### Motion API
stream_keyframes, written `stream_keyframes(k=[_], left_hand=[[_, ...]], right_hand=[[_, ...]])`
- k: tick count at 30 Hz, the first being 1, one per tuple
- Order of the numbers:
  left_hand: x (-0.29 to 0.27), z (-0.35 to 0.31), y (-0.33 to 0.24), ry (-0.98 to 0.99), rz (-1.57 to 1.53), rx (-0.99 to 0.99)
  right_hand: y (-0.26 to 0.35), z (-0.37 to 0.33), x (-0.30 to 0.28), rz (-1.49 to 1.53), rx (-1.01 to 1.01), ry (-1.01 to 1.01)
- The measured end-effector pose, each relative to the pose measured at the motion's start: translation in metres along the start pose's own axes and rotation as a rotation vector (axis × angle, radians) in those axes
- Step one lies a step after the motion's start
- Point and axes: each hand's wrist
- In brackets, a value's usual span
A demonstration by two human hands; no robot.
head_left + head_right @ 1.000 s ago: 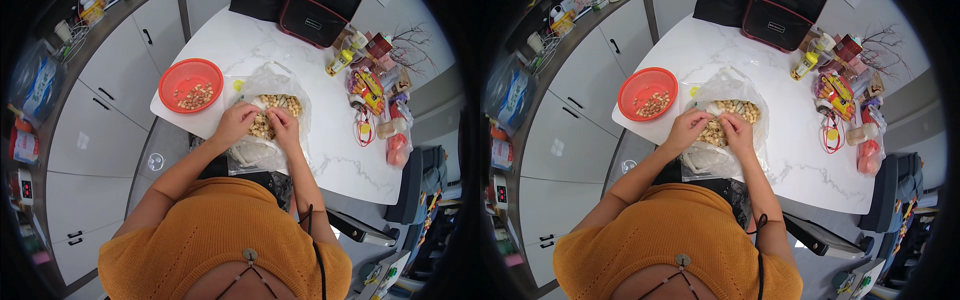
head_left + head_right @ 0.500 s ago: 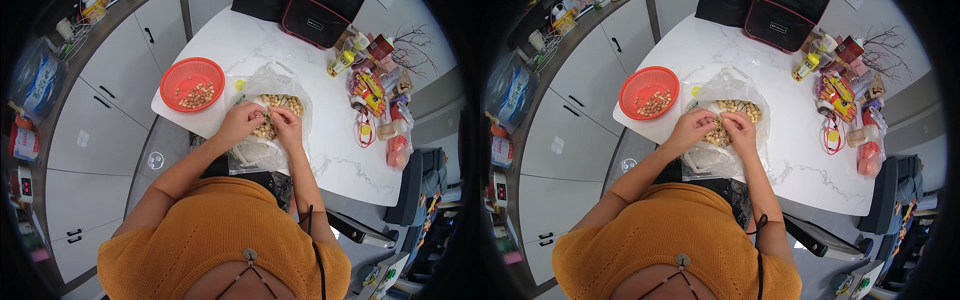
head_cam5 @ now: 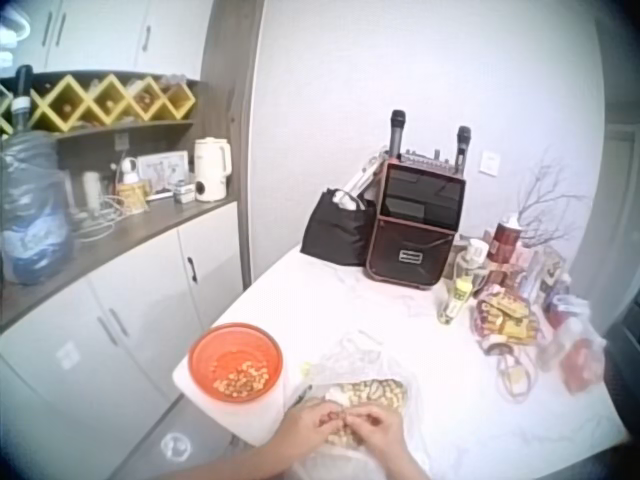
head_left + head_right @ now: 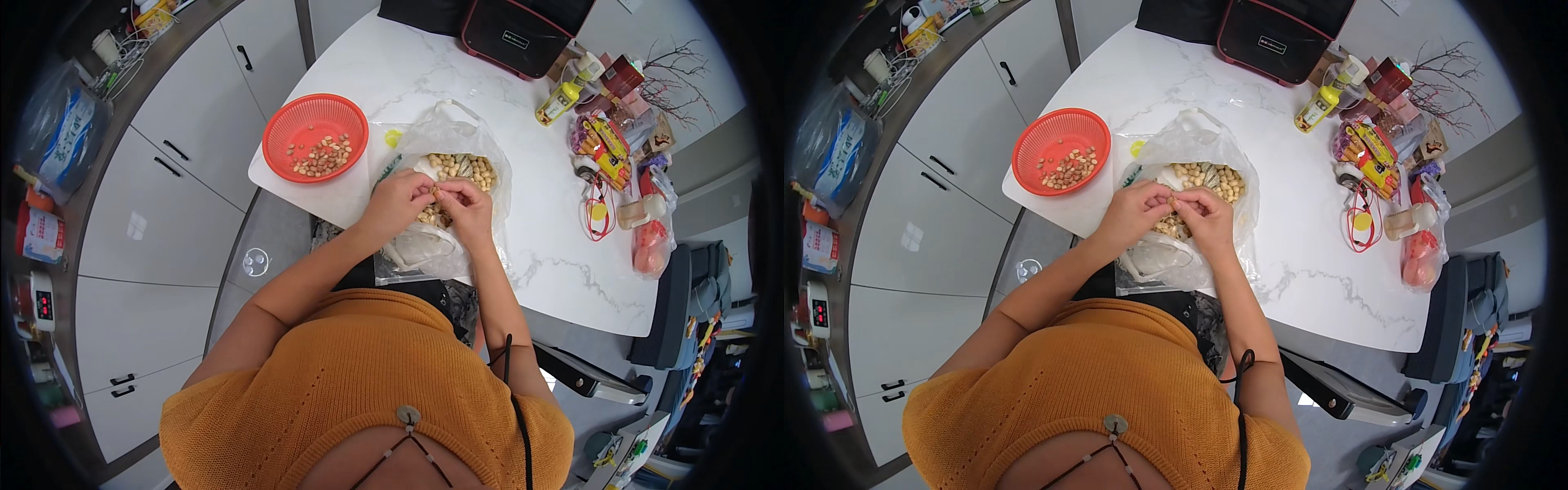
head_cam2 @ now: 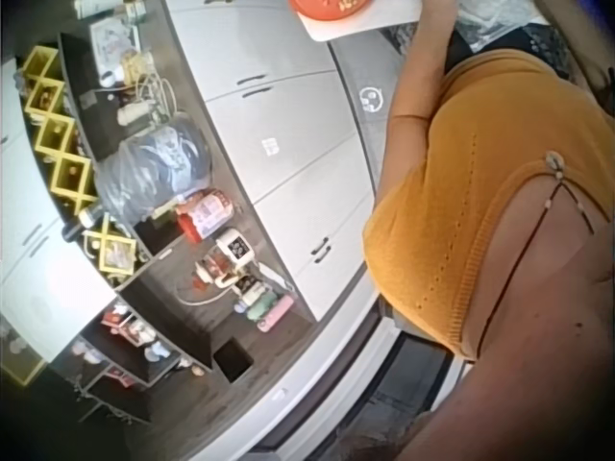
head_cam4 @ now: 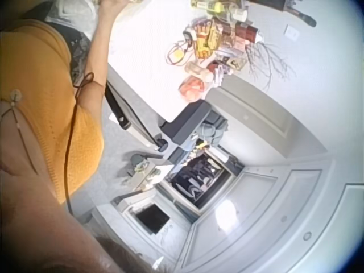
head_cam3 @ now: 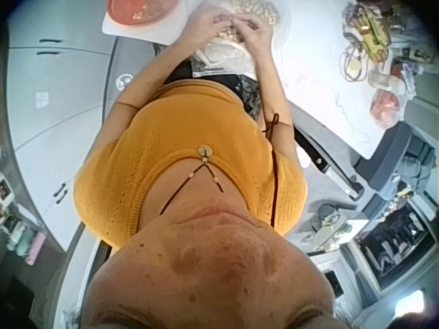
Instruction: The person peels peanuts by hand, removing the shells and placing the nuts into a red bowl while leaving the shells in a plastic bag on the counter.
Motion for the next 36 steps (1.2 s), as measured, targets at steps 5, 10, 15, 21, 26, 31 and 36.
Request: stream_keyframes(k=[5,10,15,21,26,31,36], left_hand=[[-0.003,-0.001,-0.004,0.017,0.02,-0.021],[-0.003,0.001,-0.005,0.08,-0.256,-0.251],[-0.004,0.006,0.002,0.124,-0.392,-0.29],[-0.007,0.011,0.001,0.155,-0.578,-0.397],[-0.006,0.012,0.008,0.178,-0.721,-0.487],[-0.01,0.014,0.003,0.206,-0.807,-0.586],[-0.011,0.014,0.007,0.231,-0.869,-0.619]], right_hand=[[-0.001,0.0,0.002,0.0,-0.031,0.007],[0.0,0.0,0.004,-0.053,-0.048,0.006],[-0.003,0.0,0.002,-0.107,-0.039,-0.007],[-0.004,0.001,0.004,-0.011,0.02,-0.048],[-0.002,0.001,0.005,-0.013,-0.002,-0.065],[-0.001,0.001,0.005,-0.112,-0.122,-0.069],[0.0,0.002,0.003,-0.286,-0.239,-0.063]])
Point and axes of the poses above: each hand's wrist, its own z-axis towards the middle knuckle, its own x-axis out of the palm, y = z × x, and after that the axes turned 3 degrees about z, right-handed
